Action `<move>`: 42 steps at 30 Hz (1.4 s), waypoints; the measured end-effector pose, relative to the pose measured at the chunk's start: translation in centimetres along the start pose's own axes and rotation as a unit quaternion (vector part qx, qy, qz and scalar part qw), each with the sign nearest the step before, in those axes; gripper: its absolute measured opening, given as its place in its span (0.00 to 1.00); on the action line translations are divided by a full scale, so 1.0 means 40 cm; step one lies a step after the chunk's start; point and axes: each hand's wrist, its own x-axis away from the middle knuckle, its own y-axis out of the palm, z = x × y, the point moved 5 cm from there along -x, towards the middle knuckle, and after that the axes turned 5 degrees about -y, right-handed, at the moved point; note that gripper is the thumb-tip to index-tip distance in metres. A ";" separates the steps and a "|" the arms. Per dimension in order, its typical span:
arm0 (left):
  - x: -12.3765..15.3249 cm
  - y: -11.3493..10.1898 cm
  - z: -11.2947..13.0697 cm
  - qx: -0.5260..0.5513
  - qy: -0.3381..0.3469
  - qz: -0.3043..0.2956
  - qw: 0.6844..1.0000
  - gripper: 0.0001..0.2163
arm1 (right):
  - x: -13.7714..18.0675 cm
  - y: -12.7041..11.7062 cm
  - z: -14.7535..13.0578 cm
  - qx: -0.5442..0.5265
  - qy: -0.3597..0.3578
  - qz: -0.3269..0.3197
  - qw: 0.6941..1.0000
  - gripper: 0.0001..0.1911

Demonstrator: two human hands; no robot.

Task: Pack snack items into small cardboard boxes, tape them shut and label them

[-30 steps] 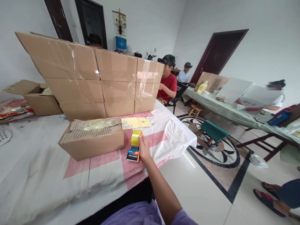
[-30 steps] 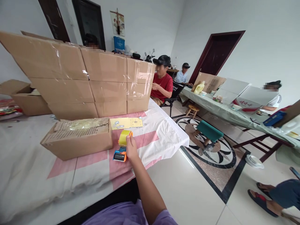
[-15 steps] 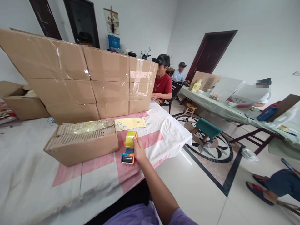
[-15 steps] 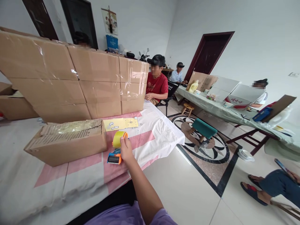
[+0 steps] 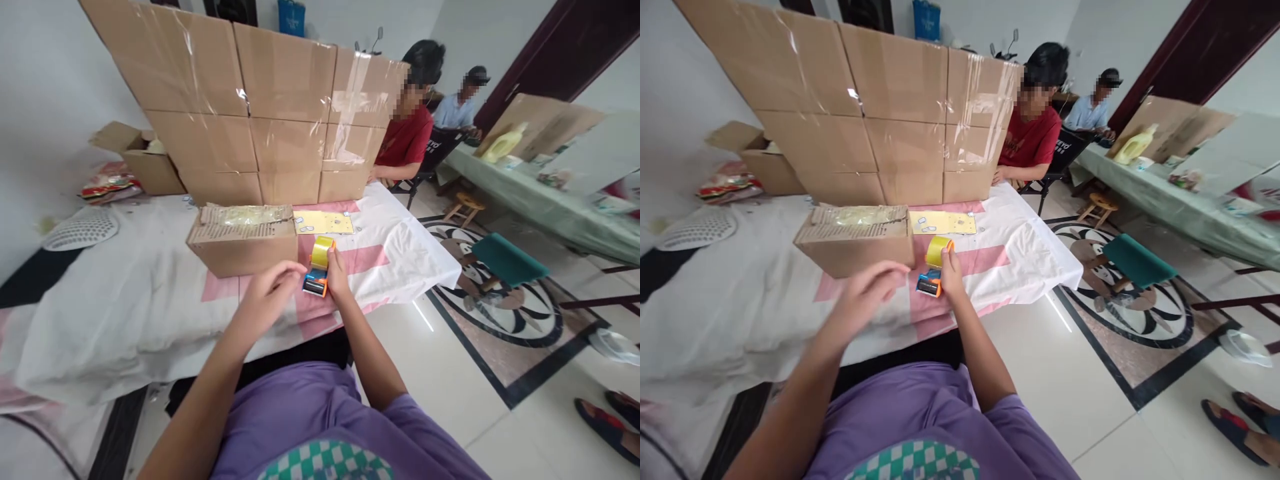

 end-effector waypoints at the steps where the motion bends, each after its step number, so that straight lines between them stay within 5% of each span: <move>1: 0.004 0.006 -0.017 -0.042 -0.030 -0.013 0.999 0.11 | -0.001 0.001 -0.001 0.001 -0.006 -0.002 1.000 0.26; 4: -0.007 0.056 -0.063 -0.091 -0.108 -0.071 0.987 0.13 | -0.002 0.001 -0.009 0.030 -0.025 -0.004 0.999 0.25; 7: -0.024 0.109 -0.099 -0.018 -0.154 -0.101 0.983 0.11 | 0.000 -0.004 -0.014 0.066 -0.040 0.007 0.997 0.25; 10: -0.031 0.133 -0.129 0.038 -0.179 -0.104 0.978 0.17 | 0.003 -0.008 -0.016 0.082 -0.048 0.022 0.995 0.26; 20: -0.021 0.146 -0.145 0.259 -0.255 -0.062 0.930 0.13 | 0.015 -0.004 -0.034 0.076 -0.090 0.018 0.993 0.27; 30: 0.021 0.125 -0.067 0.302 -0.247 -0.006 0.921 0.12 | 0.035 -0.014 -0.047 0.145 -0.145 0.013 0.979 0.29; 42: 0.028 0.118 -0.064 0.267 -0.211 -0.075 0.937 0.12 | 0.046 -0.038 -0.052 0.136 -0.185 0.055 0.972 0.26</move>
